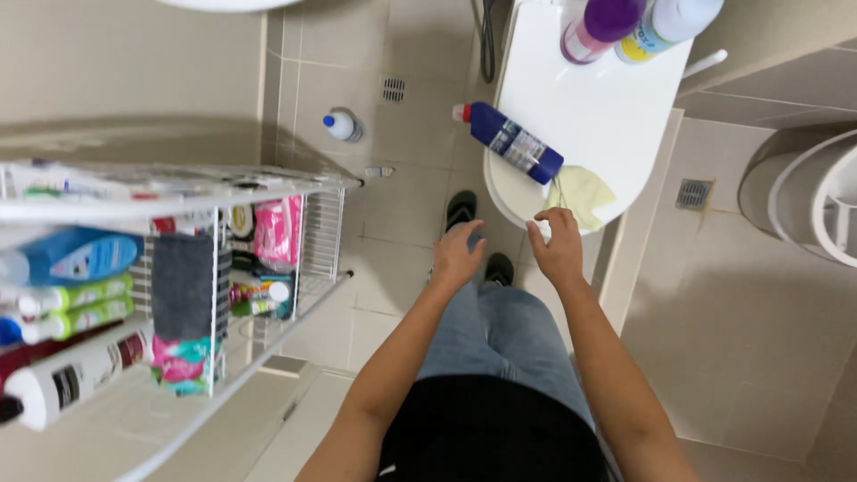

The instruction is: The person organizes bathroom supplies on a white wire rack. They place a package of wet wipes and a folded gray towel on the rack, then move several bottles of cleaning products from the toilet tank and floor onto the rack.

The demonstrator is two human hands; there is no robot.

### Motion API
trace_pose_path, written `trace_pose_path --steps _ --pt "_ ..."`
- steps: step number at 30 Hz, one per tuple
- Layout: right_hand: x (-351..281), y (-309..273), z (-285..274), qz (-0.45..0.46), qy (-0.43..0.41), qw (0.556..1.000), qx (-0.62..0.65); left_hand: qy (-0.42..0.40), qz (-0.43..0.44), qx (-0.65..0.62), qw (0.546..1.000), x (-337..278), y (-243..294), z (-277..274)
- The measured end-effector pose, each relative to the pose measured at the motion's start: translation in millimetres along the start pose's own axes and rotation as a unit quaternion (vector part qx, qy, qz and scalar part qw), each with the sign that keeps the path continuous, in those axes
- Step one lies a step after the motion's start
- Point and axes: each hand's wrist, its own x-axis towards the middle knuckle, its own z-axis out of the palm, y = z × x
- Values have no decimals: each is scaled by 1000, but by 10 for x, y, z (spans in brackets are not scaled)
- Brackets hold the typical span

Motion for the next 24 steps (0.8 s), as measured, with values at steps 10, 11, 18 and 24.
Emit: trace_pose_path --steps 10,11,18,24 --pt "1583 405 1344 128 -121 969 -176 -62 -65 25 996 1867 -245 -317" --pt "1706 441 1447 156 -148 960 -177 -65 -72 19 995 1998 -231 -361" --pt "2217 618 1901 208 -237 923 -221 -91 -83 27 992 2561 -424 -446" --pt "2185 768 2000 127 -179 951 -217 -91 -106 -31 990 2497 -558 -585"
